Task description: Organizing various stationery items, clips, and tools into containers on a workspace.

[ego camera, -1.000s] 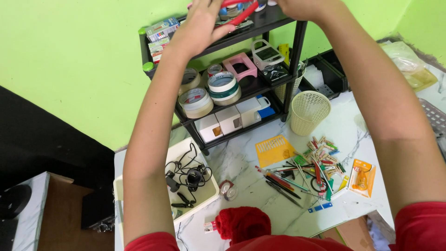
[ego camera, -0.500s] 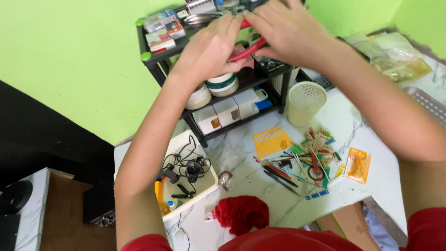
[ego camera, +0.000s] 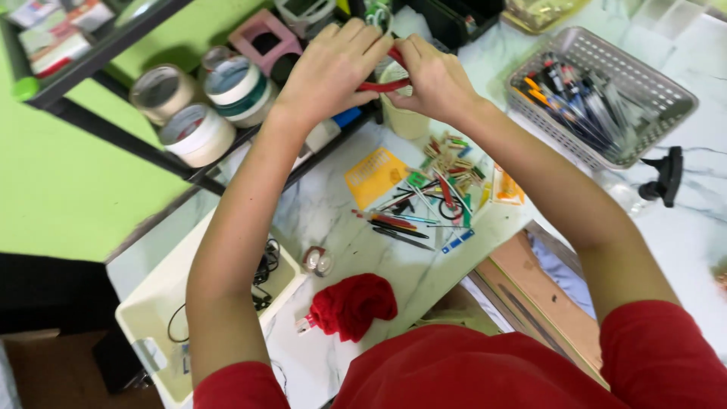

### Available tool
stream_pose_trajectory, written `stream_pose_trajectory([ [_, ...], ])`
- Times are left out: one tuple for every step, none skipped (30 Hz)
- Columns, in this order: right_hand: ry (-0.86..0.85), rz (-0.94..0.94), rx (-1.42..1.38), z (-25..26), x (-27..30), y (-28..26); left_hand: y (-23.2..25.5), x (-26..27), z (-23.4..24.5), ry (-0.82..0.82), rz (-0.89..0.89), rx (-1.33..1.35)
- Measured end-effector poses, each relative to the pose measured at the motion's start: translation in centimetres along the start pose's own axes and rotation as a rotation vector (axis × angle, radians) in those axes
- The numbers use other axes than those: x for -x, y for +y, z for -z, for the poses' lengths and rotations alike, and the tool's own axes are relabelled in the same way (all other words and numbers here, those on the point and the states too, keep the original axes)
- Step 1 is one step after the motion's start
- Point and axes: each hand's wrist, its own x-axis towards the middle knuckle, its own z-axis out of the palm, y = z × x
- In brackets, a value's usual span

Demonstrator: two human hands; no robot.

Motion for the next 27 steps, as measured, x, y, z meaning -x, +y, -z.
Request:
stream_pose_trajectory([
  [0.035,-0.061,-0.045,-0.7,0.8,1.0,0.1,-0.4,-0.8,0.074,0.020,0.085],
  [0.071,-0.121,-0.090,-1.5,1.6,2.0,0.2,-0.7,-1.5,0.148,0.041,0.171],
  [0.064,-0.126,-0.089,-1.8,2.0,2.8,0.3,-0.8,-3.1,0.148,0.042,0.180],
  [0.103,-0.176,-0.184,-2.2,2.4,3.7,0.4,-0.9,-4.7,0.220,0.129,0.303],
  [0.141,-0.224,-0.286,-2.9,2.9,4.2,0.5,-0.6,-6.3,0.288,0.223,0.424],
  [0.132,-0.228,-0.291,-3.6,3.1,5.0,1.0,-0.4,-7.7,0.284,0.230,0.431],
  [0.163,-0.267,-0.397,-4.3,3.3,5.7,1.5,-0.2,-9.1,0.298,0.373,0.615],
  [0.195,-0.306,-0.503,-5.1,3.5,6.4,1.9,0.0,-10.5,0.310,0.517,0.798],
  [0.192,-0.306,-0.509,-6.0,3.6,6.7,2.2,0.9,-13.1,0.307,0.523,0.798],
  [0.187,-0.350,-0.572,-6.9,3.7,7.0,2.5,1.8,-15.6,0.252,0.578,0.844],
  [0.185,-0.391,-0.634,-7.7,3.6,7.5,2.6,2.6,-18.1,0.198,0.630,0.888],
  [0.184,-0.388,-0.638,-8.7,3.6,7.8,2.9,3.1,-19.7,0.198,0.634,0.885],
  [0.131,-0.410,-0.647,-9.7,3.8,8.0,3.3,3.7,-21.3,0.142,0.621,0.872],
  [0.078,-0.430,-0.657,-10.7,4.0,8.3,3.8,4.3,-23.0,0.085,0.608,0.858],
  [0.075,-0.430,-0.660,-11.2,3.9,8.1,4.1,4.4,-23.3,0.084,0.612,0.858],
  [0.034,-0.402,-0.614,-11.7,3.7,7.9,4.4,4.5,-23.7,0.068,0.625,0.885],
  [-0.009,-0.376,-0.570,-12.1,3.7,7.6,4.9,4.6,-24.0,0.050,0.641,0.914],
  [-0.014,-0.376,-0.573,-13.0,3.9,7.9,5.1,4.5,-24.3,0.048,0.647,0.916],
  [-0.030,-0.366,-0.556,-14.0,4.0,8.1,5.1,4.5,-24.5,0.068,0.680,0.929],
  [-0.047,-0.356,-0.538,-14.9,4.1,8.2,5.2,4.4,-24.6,0.089,0.714,0.943],
  [-0.050,-0.355,-0.544,-15.4,4.1,8.4,5.3,4.6,-24.9,0.086,0.721,0.942],
  [-0.103,-0.407,-0.562,-15.8,4.0,8.6,5.4,4.7,-25.2,0.130,0.764,0.972],
  [-0.154,-0.457,-0.578,-16.2,3.9,8.7,5.5,4.8,-25.5,0.176,0.806,1.001],
  [-0.157,-0.456,-0.584,-17.1,4.1,9.2,5.4,4.9,-25.6,0.174,0.812,0.999],
  [-0.199,-0.466,-0.575,-18.0,4.3,9.8,5.4,4.9,-25.7,0.200,0.821,1.002],
  [-0.242,-0.475,-0.565,-18.9,4.5,10.4,5.3,4.9,-25.8,0.226,0.831,1.006],
  [-0.247,-0.476,-0.568,-19.1,4.5,10.5,5.3,4.9,-25.9,0.224,0.836,1.007],
])
